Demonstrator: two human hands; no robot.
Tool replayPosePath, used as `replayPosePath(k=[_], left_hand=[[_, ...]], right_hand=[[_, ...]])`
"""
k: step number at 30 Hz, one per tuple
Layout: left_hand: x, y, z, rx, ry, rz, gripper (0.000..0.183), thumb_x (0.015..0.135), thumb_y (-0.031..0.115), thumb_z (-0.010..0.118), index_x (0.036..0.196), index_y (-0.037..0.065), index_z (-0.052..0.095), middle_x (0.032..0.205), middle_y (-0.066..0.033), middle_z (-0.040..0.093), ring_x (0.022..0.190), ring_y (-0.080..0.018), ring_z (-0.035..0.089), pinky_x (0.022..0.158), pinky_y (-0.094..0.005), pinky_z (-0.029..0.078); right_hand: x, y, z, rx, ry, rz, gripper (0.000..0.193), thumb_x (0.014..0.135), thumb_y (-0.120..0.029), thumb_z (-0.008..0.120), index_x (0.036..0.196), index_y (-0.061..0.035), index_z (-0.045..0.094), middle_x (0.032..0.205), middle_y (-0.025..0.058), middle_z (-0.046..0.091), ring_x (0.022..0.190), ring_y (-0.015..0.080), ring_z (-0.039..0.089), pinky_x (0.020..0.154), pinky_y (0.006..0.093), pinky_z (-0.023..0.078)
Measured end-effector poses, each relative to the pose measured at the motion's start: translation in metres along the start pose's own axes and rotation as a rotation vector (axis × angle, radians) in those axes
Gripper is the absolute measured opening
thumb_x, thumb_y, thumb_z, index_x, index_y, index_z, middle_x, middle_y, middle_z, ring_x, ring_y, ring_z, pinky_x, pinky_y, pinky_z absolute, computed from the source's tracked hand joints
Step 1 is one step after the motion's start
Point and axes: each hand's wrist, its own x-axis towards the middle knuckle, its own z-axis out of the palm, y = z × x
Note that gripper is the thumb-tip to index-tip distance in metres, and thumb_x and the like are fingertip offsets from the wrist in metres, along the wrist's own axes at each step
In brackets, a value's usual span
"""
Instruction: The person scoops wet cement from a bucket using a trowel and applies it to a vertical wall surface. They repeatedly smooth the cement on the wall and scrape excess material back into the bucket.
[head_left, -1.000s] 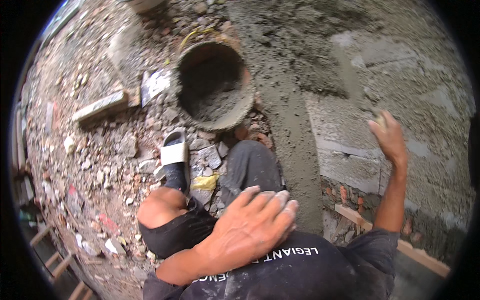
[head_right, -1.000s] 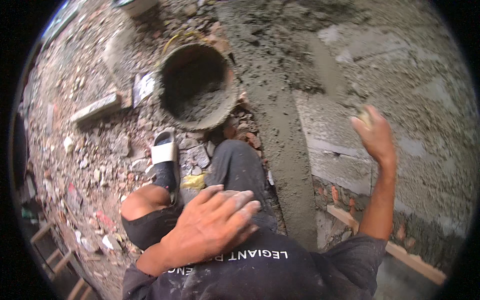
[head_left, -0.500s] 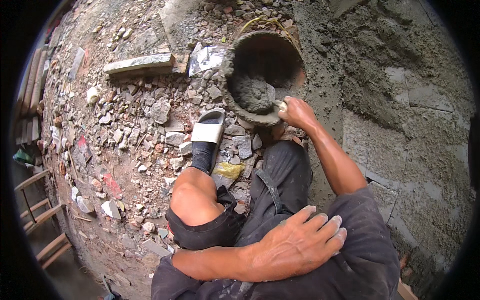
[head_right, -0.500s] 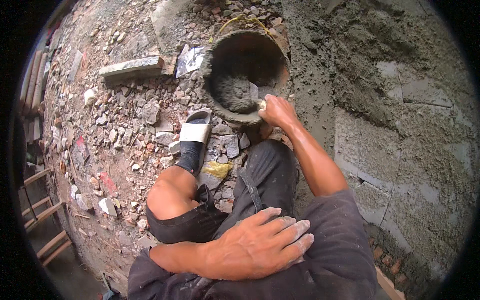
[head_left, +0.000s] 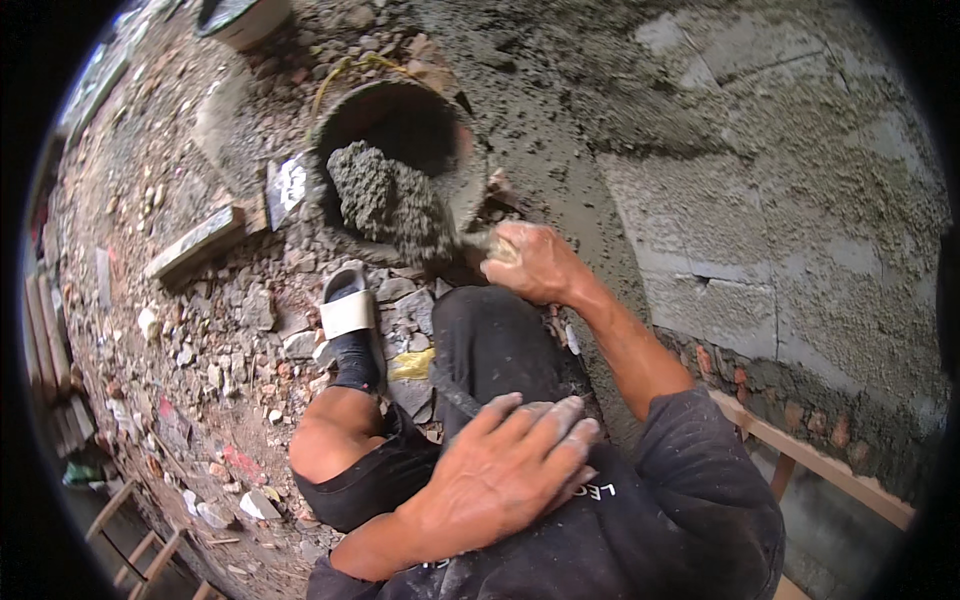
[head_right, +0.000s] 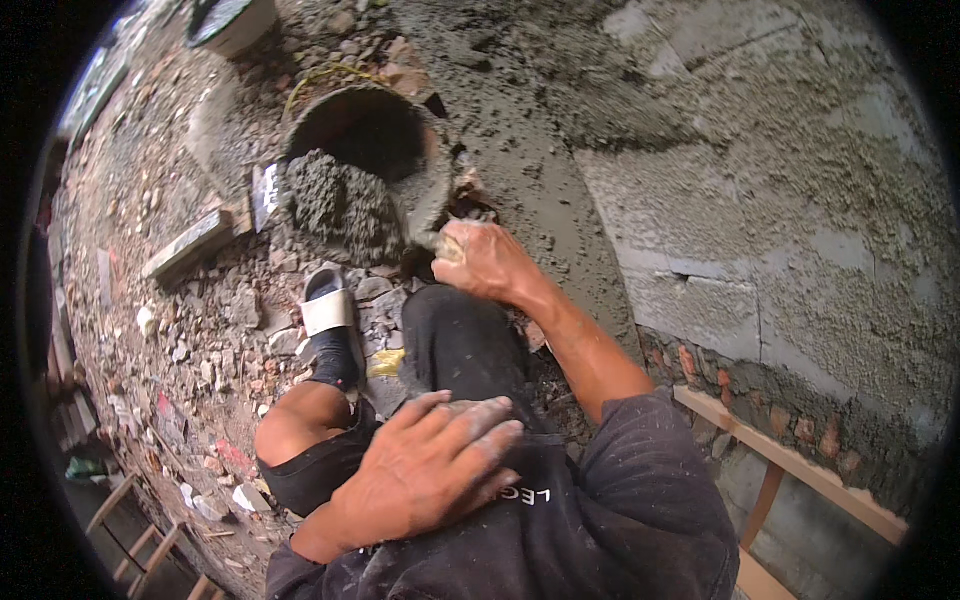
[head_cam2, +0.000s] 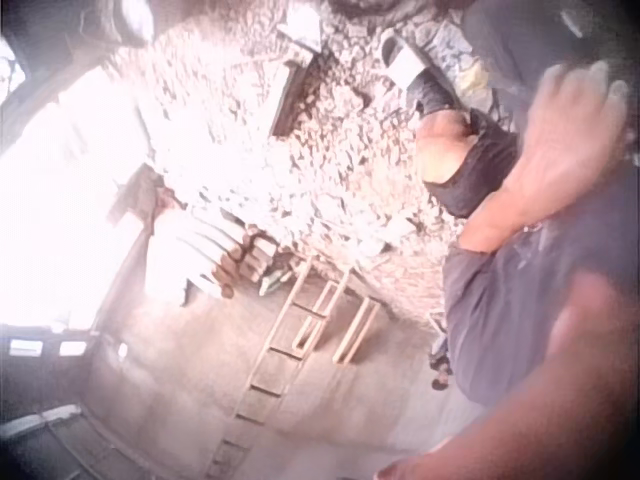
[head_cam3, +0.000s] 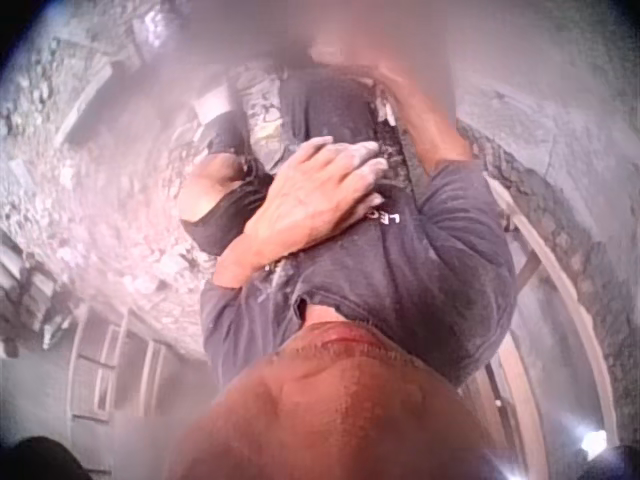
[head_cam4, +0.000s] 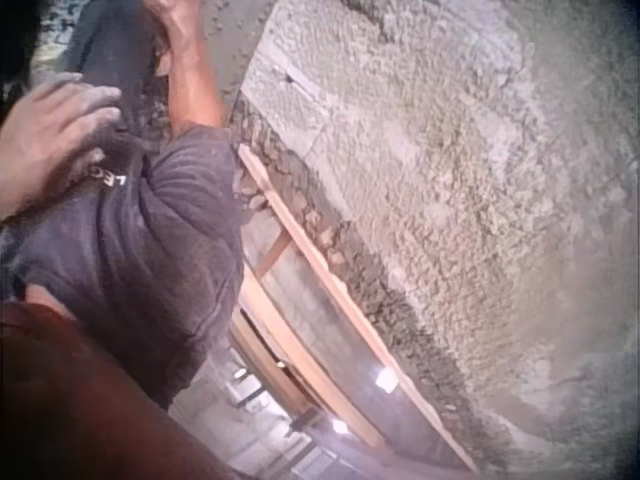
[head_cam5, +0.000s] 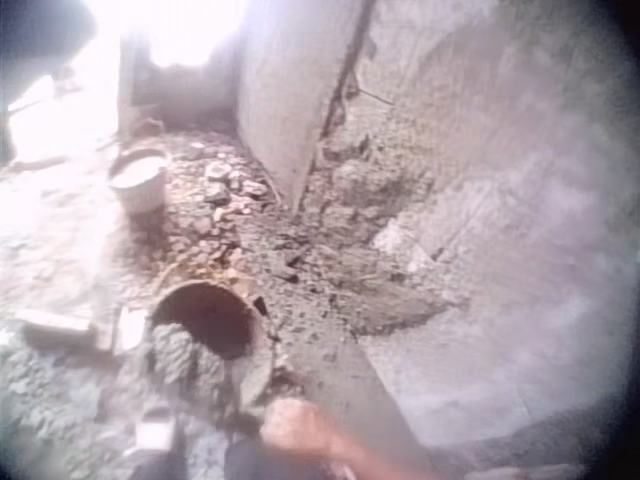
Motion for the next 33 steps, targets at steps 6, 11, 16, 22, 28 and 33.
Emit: replayPosePath(k=[6, 11, 16, 22, 28, 33], left_hand=[[0.011, -0.01, 0.005, 0.09, -0.088, -0.093, 0.04, 0.08, 0.029, 0.067, 0.112, 0.007, 0.056, 0.116, -0.0102, 0.058, 0.098, -0.0239, 0.059, 0.09, -0.0401, 0.045], [0.001, -0.011, -0.002, 0.012, -0.11, -0.082, 0.04, 0.081, 0.029, 0.067, 0.113, 0.006, 0.056, 0.116, -0.0107, 0.058, 0.1, -0.0248, 0.058, 0.091, -0.0401, 0.044], [-0.004, -0.011, -0.012, 0.024, 0.007, -0.055, 0.04, 0.082, 0.031, 0.065, 0.112, 0.007, 0.057, 0.116, -0.0108, 0.058, 0.1, -0.0227, 0.059, 0.09, -0.0397, 0.044], [-0.019, -0.009, 0.0, 0.058, 0.081, 0.044, 0.039, 0.083, 0.03, 0.062, 0.113, 0.006, 0.055, 0.117, -0.0119, 0.058, 0.1, -0.0222, 0.059, 0.089, -0.0398, 0.043], [-0.033, -0.006, -0.003, -0.062, 0.157, 0.036, 0.04, 0.082, 0.029, 0.062, 0.114, 0.006, 0.055, 0.118, -0.0126, 0.057, 0.101, -0.0226, 0.058, 0.089, -0.0395, 0.045], [-0.041, -0.001, -0.004, -0.14, 0.182, -0.026, 0.039, 0.083, 0.03, 0.062, 0.114, 0.006, 0.055, 0.118, -0.0122, 0.057, 0.101, -0.0223, 0.058, 0.088, -0.0393, 0.045]], right_hand=[[-0.085, 0.091, -0.068, 0.579, -0.06, 0.662, 0.019, 0.075, -0.018, 0.068, 0.084, -0.0034, 0.059, 0.075, 0.0048, 0.058, 0.059, 0.0102, 0.059, 0.049, 0.0254, 0.05], [-0.173, 0.074, -0.21, -0.064, 0.368, 0.765, 0.026, 0.082, -0.026, 0.063, 0.092, -0.0024, 0.059, 0.077, 0.0028, 0.054, 0.068, 0.0133, 0.053, 0.058, 0.0297, 0.046], [-0.12, 0.028, -0.194, -0.512, 0.136, 0.48, 0.032, 0.081, -0.027, 0.063, 0.1, -0.0022, 0.058, 0.08, 0.0118, 0.06, 0.075, 0.0236, 0.059, 0.066, 0.0364, 0.046], [0.074, -0.01, -0.08, -0.858, 0.046, -0.042, 0.016, 0.081, -0.021, 0.06, 0.088, -0.0066, 0.06, 0.082, 0.0168, 0.063, 0.078, 0.034, 0.064, 0.068, 0.0429, 0.052], [0.118, 0.003, 0.092, -0.511, 0.021, 0.014, 0.018, 0.077, -0.016, 0.057, 0.086, -0.0015, 0.062, 0.088, 0.0221, 0.065, 0.083, 0.0358, 0.065, 0.071, 0.0447, 0.052], [0.071, -0.022, 0.054, -0.165, -0.255, 0.304, 0.032, 0.076, -0.027, 0.058, 0.094, -0.001, 0.059, 0.091, 0.0236, 0.064, 0.09, 0.0418, 0.061, 0.076, 0.0478, 0.048]])
